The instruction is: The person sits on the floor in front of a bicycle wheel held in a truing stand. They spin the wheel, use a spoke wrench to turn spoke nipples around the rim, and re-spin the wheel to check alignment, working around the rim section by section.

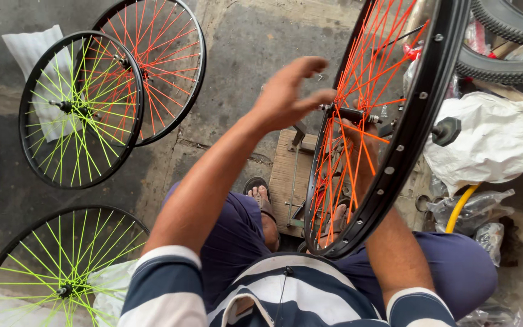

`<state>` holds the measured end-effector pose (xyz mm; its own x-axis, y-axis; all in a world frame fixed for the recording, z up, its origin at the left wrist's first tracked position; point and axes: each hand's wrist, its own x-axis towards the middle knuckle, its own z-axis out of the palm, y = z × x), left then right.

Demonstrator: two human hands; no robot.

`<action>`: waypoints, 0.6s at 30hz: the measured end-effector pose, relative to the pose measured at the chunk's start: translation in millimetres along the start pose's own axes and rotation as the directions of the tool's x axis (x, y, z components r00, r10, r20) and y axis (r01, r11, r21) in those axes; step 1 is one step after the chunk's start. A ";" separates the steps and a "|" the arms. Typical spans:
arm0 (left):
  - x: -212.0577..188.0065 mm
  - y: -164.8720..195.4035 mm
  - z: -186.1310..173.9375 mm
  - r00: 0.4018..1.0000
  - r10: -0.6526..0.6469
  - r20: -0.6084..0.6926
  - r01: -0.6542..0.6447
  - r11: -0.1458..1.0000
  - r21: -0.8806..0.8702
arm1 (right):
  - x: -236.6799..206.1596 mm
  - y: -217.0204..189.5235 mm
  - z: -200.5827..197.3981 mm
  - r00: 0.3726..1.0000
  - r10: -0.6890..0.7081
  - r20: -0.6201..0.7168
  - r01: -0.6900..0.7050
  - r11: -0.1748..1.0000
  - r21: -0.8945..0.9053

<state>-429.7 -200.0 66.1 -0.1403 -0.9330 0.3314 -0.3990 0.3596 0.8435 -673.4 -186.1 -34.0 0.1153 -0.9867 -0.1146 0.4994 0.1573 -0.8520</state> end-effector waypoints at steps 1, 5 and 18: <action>9.2 2.9 8.5 0.997 0.045 0.066 -0.044 0.999 -0.014 | 1.3 0.1 -1.0 1.000 0.002 0.003 -0.002 1.000 -0.003; 38.3 1.6 30.8 0.921 -0.022 0.388 -0.026 0.993 0.119 | 5.3 2.2 -3.6 1.000 0.001 0.010 -0.001 1.000 -0.021; 55.0 -8.8 24.3 0.795 -0.219 0.566 0.168 0.976 0.141 | 5.9 0.7 -6.8 0.996 0.017 0.092 -0.020 0.999 0.041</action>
<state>-455.9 -254.8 66.6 -0.5368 -0.8284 -0.1599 -0.5409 0.1925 0.8188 -678.2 -192.2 -38.8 0.2024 -0.9759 -0.0809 0.5320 0.1790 -0.8276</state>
